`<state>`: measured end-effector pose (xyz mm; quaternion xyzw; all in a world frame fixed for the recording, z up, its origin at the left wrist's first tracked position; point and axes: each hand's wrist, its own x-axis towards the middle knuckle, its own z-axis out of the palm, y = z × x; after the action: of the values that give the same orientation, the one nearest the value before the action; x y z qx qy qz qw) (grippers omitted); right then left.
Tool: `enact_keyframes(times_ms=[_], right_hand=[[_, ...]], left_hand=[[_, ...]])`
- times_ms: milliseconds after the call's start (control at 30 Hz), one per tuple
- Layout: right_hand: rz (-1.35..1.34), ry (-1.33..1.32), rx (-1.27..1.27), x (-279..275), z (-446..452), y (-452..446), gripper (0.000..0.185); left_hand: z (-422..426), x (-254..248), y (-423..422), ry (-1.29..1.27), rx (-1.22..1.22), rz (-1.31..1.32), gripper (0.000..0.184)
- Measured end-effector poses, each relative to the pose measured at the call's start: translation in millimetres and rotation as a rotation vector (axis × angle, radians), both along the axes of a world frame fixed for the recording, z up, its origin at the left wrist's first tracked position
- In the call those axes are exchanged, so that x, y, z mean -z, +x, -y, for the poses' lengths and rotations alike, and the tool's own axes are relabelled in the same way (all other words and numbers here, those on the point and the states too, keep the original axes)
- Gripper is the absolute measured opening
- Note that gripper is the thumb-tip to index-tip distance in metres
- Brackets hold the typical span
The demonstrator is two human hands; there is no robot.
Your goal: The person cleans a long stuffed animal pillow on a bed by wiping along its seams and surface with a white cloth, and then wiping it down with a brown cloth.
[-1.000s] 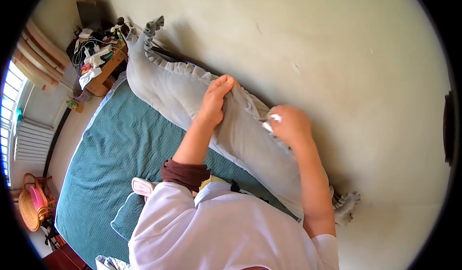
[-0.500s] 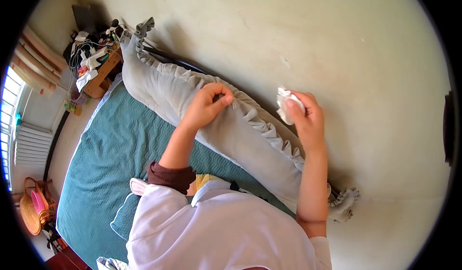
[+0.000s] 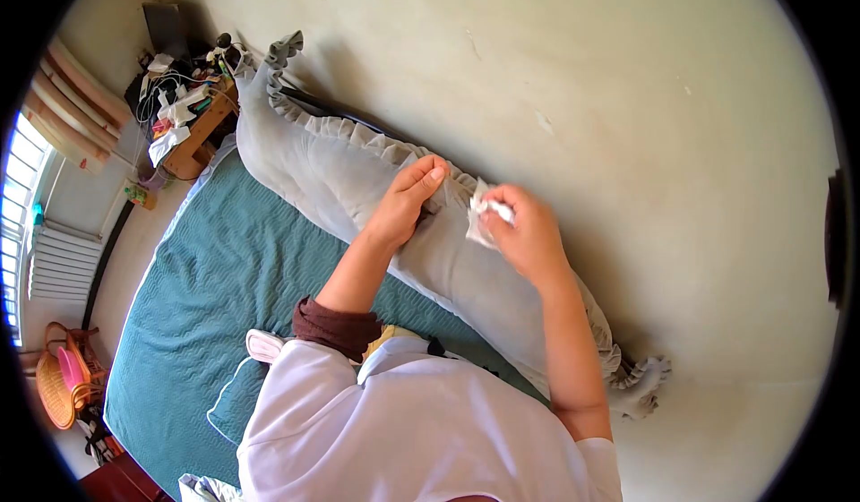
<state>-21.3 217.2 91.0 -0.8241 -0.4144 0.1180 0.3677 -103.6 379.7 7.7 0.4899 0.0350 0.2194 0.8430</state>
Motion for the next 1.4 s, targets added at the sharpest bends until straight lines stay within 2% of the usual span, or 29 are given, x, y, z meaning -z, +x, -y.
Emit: enact_keyframes(times_ms=[33, 67, 100, 133, 167, 233, 267, 367, 400, 433, 500, 567, 667, 767, 800, 833, 900, 933, 1033, 1067, 1233, 1267, 1300, 1367, 1400], right_hand=[[-0.001, 0.002, 0.003, -1.4, -9.4, -0.6, 0.016], [0.059, 0.119, -0.054, -1.3, -20.6, -2.0, 0.017], [0.119, 0.237, -0.113, 0.0, -29.2, -6.1, 0.017], [0.124, 0.122, -0.124, 8.6, -34.5, -10.5, 0.015], [0.122, 0.125, -0.122, 14.6, -32.8, -10.7, 0.015], [0.292, -0.118, -0.069, 19.0, -27.6, -7.8, 0.012], [0.295, -0.269, -0.023, 16.9, -21.7, -5.3, 0.012], [0.288, -0.317, 0.001, 11.6, -6.0, 10.0, 0.013], [0.267, -0.204, 0.023, 3.3, -7.3, 6.7, 0.014], [0.266, -0.206, 0.023, -2.1, -11.6, 0.7, 0.014], [0.201, 0.158, -0.075, -6.0, -26.6, -12.7, 0.014], [0.27, 0.126, -0.087, 18.0, -27.2, -12.6, 0.014], [0.304, -0.275, 0.009, 26.5, -12.5, -4.4, 0.013], [0.304, -0.301, 0.009, 9.2, 4.4, 6.5, 0.014], [0.272, -0.191, 0.07, 3.0, 3.7, 4.4, 0.013], [0.272, -0.193, 0.074, -5.2, -0.4, 0.7, 0.013], [0.235, 0.126, -0.007, -15.4, -16.3, -9.8, 0.012], [0.211, 0.153, -0.062, -6.2, -24.1, -13.8, 0.012], [0.353, -0.129, -0.074, 19.4, -19.5, -16.0, 0.013], [0.356, -0.128, -0.08, 19.0, -15.2, -14.2, 0.013], [0.245, -0.395, 0.021, -12.7, 8.6, -8.9, 0.01], [0.24, -0.273, 0.045, -17.0, 5.9, -9.4, 0.012], [0.24, -0.272, 0.049, -15.4, -0.8, -9.4, 0.012], [0.278, 0.111, -0.041, -3.5, -18.0, -13.9, 0.016], [0.34, 0.065, -0.072, 18.5, -21.0, -13.2, 0.019]], left_hand=[[1.4, -3.2, 0.4, 0.022, -0.041, -0.006, 0.017], [1.9, -1.6, 1.7, 0.024, -0.035, -0.009, 0.017], [1.6, 2.0, 1.9, -0.081, 0.022, 0.013, 0.018], [1.6, 5.2, 0.7, -0.187, 0.075, 0.033, 0.019], [2.5, 7.4, -0.3, -0.184, 0.076, 0.031, 0.019], [4.0, 8.6, 0.5, -0.098, -0.049, 0.033, 0.022], [2.4, 9.5, -1.7, -0.14, 0.025, 0.052, 0.023], [1.6, 10.3, 0.7, -0.166, 0.004, 0.071, 0.022], [2.9, 8.3, 1.3, -0.168, -0.002, 0.072, 0.022], [5.1, 4.3, 2.2, -0.108, -0.07, 0.059, 0.023], [7.7, -0.3, 3.2, -0.045, -0.127, 0.046, 0.023], [8.4, -1.7, 2.0, -0.191, -0.085, 0.048, 0.025], [5.5, 7.7, 2.7, -0.181, -0.032, 0.069, 0.025], [5.1, 4.9, 5.5, -0.197, -0.043, 0.117, 0.025], [4.7, 5.0, 5.6, -0.197, -0.043, 0.117, 0.025], [5.0, 4.9, 6.0, -0.2, -0.052, 0.115, 0.025], [8.5, 2.6, 7.3, -0.202, -0.051, 0.111, 0.025], [10.6, -1.1, 6.9, -0.204, -0.097, 0.078, 0.024], [8.9, 7.3, 9.2, -0.179, -0.111, 0.068, 0.025], [6.5, 12.5, 10.1, -0.151, -0.078, 0.089, 0.025], [6.8, 8.7, 12.4, -0.198, -0.096, 0.122, 0.026], [7.1, 6.3, 12.8, -0.213, -0.105, 0.105, 0.026], [8.0, 4.2, 13.9, -0.212, -0.101, 0.104, 0.026], [10.2, 1.9, 13.8, -0.171, -0.195, 0.074, 0.026], [9.4, 8.3, 13.5, -0.168, -0.189, 0.071, 0.026]])
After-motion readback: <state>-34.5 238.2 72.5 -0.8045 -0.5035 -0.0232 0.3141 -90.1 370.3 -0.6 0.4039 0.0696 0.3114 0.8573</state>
